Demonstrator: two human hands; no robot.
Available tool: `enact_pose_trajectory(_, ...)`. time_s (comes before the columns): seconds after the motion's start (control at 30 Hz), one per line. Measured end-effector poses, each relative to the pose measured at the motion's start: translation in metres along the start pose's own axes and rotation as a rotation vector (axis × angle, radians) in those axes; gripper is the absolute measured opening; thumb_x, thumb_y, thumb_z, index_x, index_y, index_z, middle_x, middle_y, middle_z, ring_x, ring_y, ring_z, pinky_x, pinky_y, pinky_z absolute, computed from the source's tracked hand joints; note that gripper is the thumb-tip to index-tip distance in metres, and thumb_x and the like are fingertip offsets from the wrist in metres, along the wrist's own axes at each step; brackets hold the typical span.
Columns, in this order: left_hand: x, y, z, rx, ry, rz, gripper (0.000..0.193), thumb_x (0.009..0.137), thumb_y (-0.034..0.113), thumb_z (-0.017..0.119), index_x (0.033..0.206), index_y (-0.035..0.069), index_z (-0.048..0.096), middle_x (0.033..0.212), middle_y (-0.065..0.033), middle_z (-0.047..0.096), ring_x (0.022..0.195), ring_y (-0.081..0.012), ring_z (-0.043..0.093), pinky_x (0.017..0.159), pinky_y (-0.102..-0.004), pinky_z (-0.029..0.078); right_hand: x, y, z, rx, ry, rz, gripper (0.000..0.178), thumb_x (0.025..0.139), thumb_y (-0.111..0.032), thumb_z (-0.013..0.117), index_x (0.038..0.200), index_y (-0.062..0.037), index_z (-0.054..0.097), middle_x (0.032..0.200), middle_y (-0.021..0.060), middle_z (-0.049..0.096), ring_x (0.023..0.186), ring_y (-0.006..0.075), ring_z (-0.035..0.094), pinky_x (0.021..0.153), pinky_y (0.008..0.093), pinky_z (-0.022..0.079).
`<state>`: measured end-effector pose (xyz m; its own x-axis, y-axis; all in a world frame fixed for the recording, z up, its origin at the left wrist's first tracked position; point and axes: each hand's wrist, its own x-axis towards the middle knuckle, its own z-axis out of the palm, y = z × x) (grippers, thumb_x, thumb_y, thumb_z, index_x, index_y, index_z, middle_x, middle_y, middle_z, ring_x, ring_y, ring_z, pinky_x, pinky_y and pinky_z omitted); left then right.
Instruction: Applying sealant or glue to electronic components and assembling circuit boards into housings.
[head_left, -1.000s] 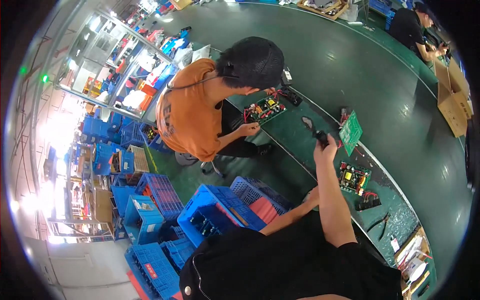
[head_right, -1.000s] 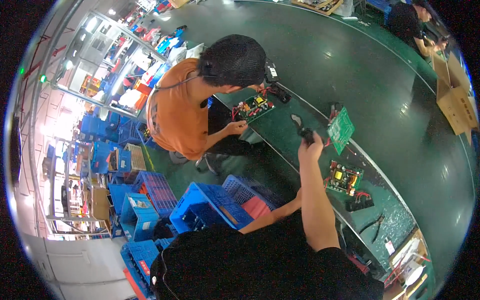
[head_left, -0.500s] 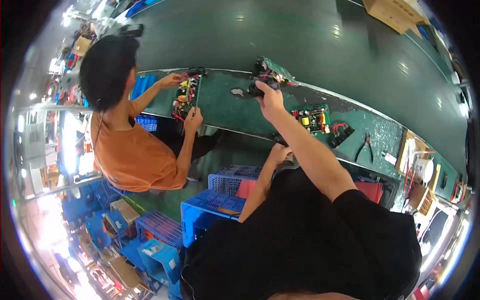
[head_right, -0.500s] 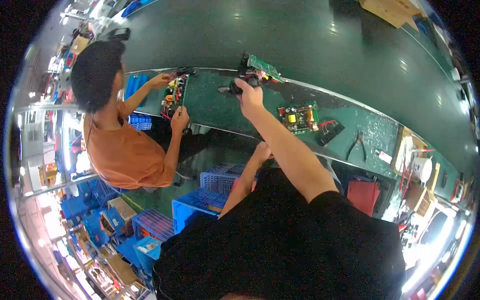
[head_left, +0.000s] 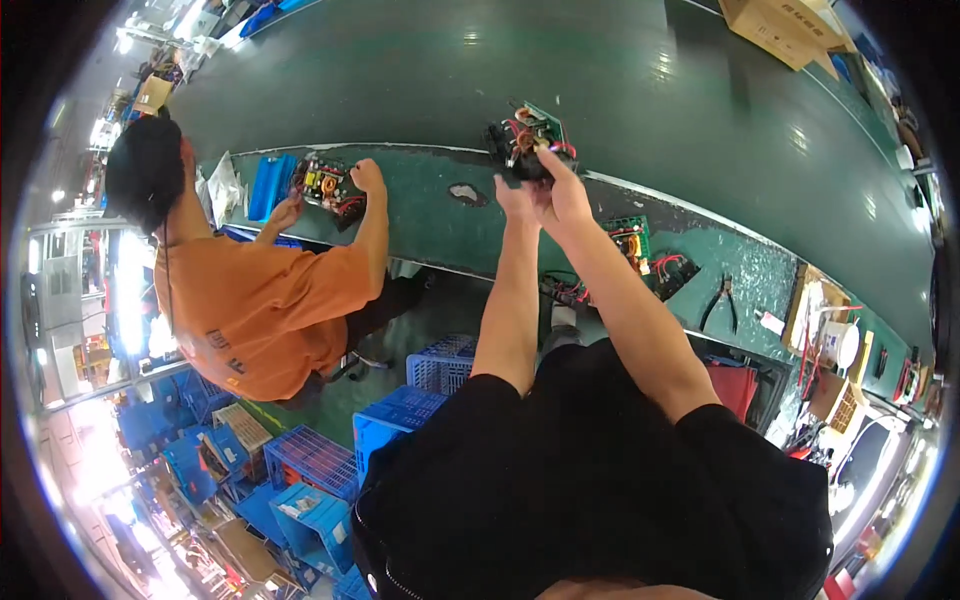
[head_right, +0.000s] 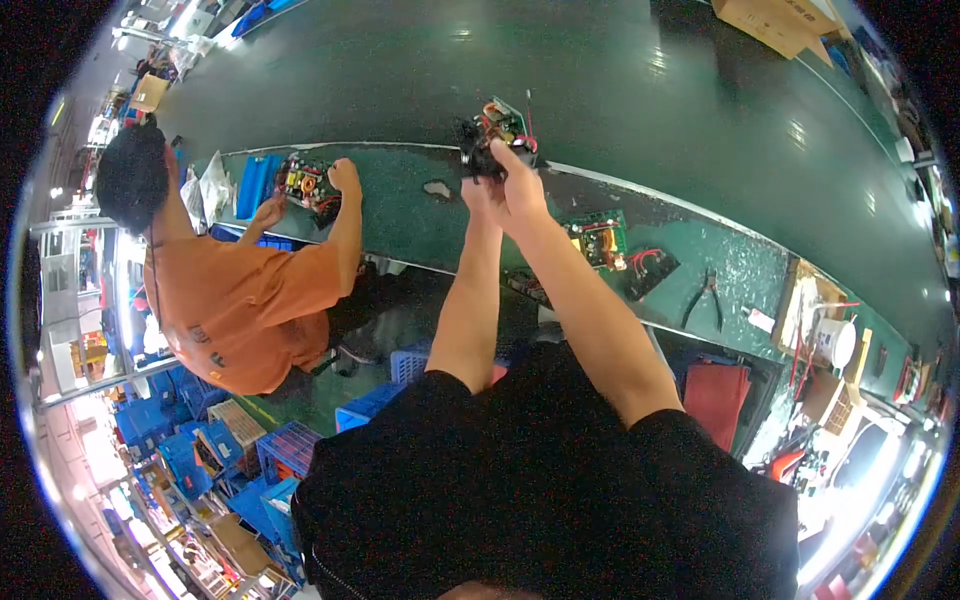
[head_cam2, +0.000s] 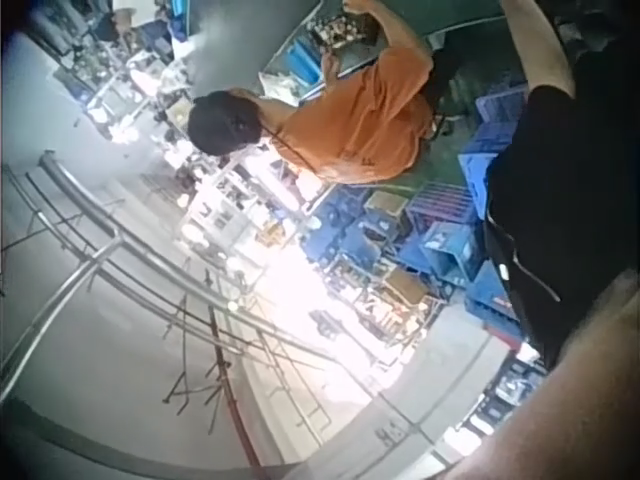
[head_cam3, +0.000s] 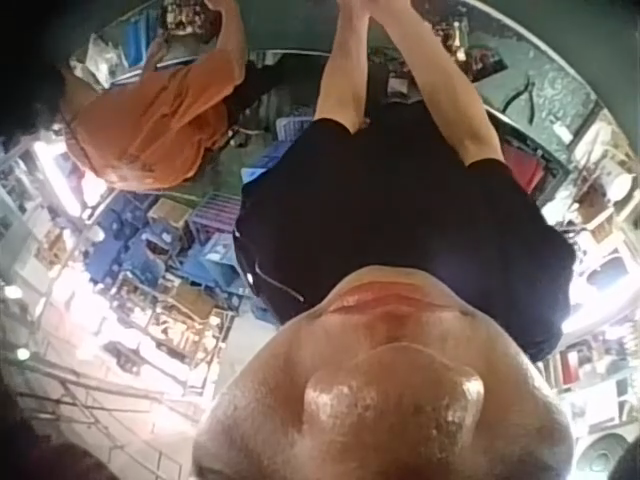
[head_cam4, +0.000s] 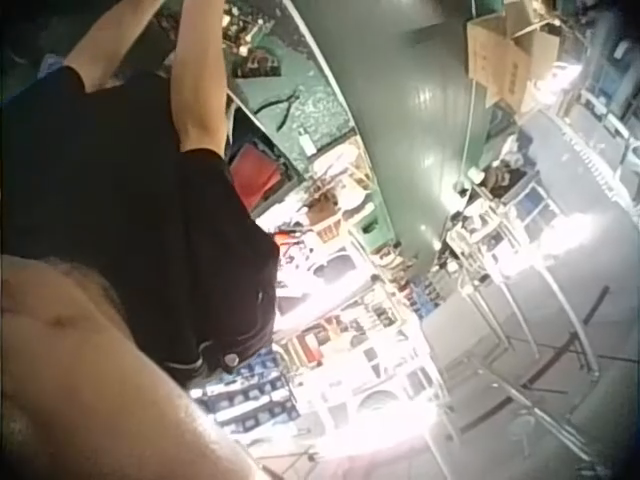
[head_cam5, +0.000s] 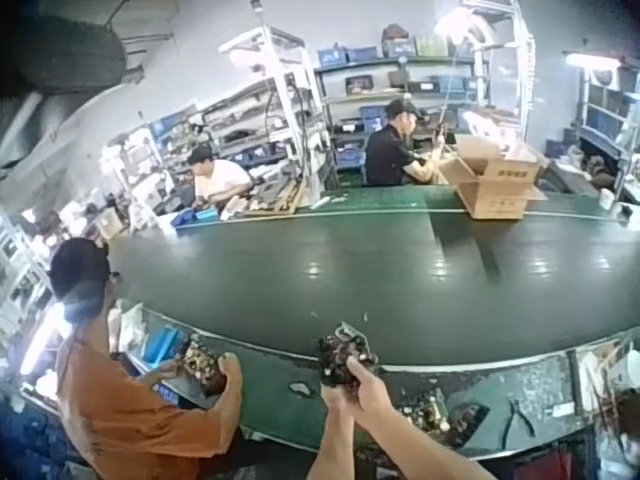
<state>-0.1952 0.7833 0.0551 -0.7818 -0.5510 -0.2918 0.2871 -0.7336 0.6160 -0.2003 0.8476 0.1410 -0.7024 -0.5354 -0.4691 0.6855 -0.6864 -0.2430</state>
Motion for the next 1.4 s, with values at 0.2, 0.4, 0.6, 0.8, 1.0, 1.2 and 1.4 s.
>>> enact_pose_trajectory(0.2,0.006,0.008,-0.069,-0.162,-0.026,-0.463,0.084,0.087,0.065,0.018,0.126,-0.005,0.04,0.123,-0.0219,0.051,0.111,-0.0358,0.051,0.098,-0.0482,0.036,-0.023,0.008,-0.047,-0.484,0.099,-0.005,0.017,0.084,-0.012,0.063,0.099,-0.004,0.06,0.086,0.0041,0.064,0.071,0.0131,0.061,0.057,0.0258,0.049)
enact_pose_trajectory(0.4,0.01,0.027,-0.096,0.456,-0.011,-0.484,0.033,0.089,0.038,0.05,0.093,0.007,0.061,0.087,-0.0039,0.064,0.074,-0.0152,0.06,0.067,-0.0364,0.046,-0.046,0.035,-0.083,-0.407,0.327,-0.019,0.022,0.076,-0.01,0.07,0.096,-0.0033,0.061,0.09,0.0036,0.064,0.078,0.0142,0.061,0.064,0.0301,0.05)
enact_pose_trajectory(0.6,0.002,0.044,-0.124,1.636,-0.189,0.046,0.041,0.085,0.033,0.046,0.075,-0.005,0.058,0.075,-0.0256,0.059,0.078,-0.0398,0.059,0.068,-0.0464,0.043,-0.034,0.085,-0.11,-0.376,0.449,0.157,0.018,0.08,-0.018,0.069,0.09,-0.0052,0.061,0.088,0.0041,0.063,0.08,0.0157,0.061,0.069,0.031,0.049)
enact_pose_trajectory(0.8,-0.013,0.067,-0.112,1.706,0.105,0.223,0.041,0.085,0.038,0.052,0.09,-0.002,0.063,0.102,-0.0216,0.06,0.095,-0.0366,0.057,0.084,-0.041,0.042,-0.013,0.104,-0.133,-0.103,0.556,0.28,0.034,0.082,-0.019,0.066,0.109,-0.0014,0.054,0.091,0.0066,0.061,0.081,0.0222,0.06,0.074,0.0365,0.051)
enact_pose_trajectory(1.0,-0.123,0.022,-0.113,1.527,0.458,0.483,0.029,0.086,0.028,0.055,0.077,0.001,0.055,0.069,-0.0099,0.056,0.065,-0.024,0.054,0.067,-0.0356,0.043,-0.116,-0.047,-0.154,-0.77,0.167,0.319,0.04,0.082,-0.019,0.062,0.117,-0.0009,0.054,0.089,0.0078,0.064,0.079,0.0187,0.062,0.074,0.031,0.051)
enact_pose_trajectory(1.2,-0.201,-0.073,0.021,1.249,-0.51,-0.012,0.016,0.082,0.017,0.062,0.082,0.002,0.058,0.069,-0.0115,0.059,0.064,-0.0229,0.059,0.061,-0.0321,0.046,-0.216,-0.207,-0.317,-0.27,0.94,-0.286,0.02,0.086,-0.01,0.051,0.067,-0.0117,0.048,0.057,-0.0002,0.043,0.052,0.012,0.044,0.049,0.0255,0.036)
enact_pose_trajectory(1.4,-0.176,-0.182,0.028,1.623,-0.463,0.276,0.038,0.082,0.029,0.057,0.091,-0.007,0.05,0.09,-0.0249,0.053,0.09,-0.04,0.052,0.077,-0.0468,0.041,-0.283,-0.299,-0.453,0.121,0.962,-0.656,0.014,0.088,-0.015,0.048,0.076,-0.0082,0.052,0.061,0.0035,0.047,0.052,0.016,0.047,0.045,0.0241,0.035)
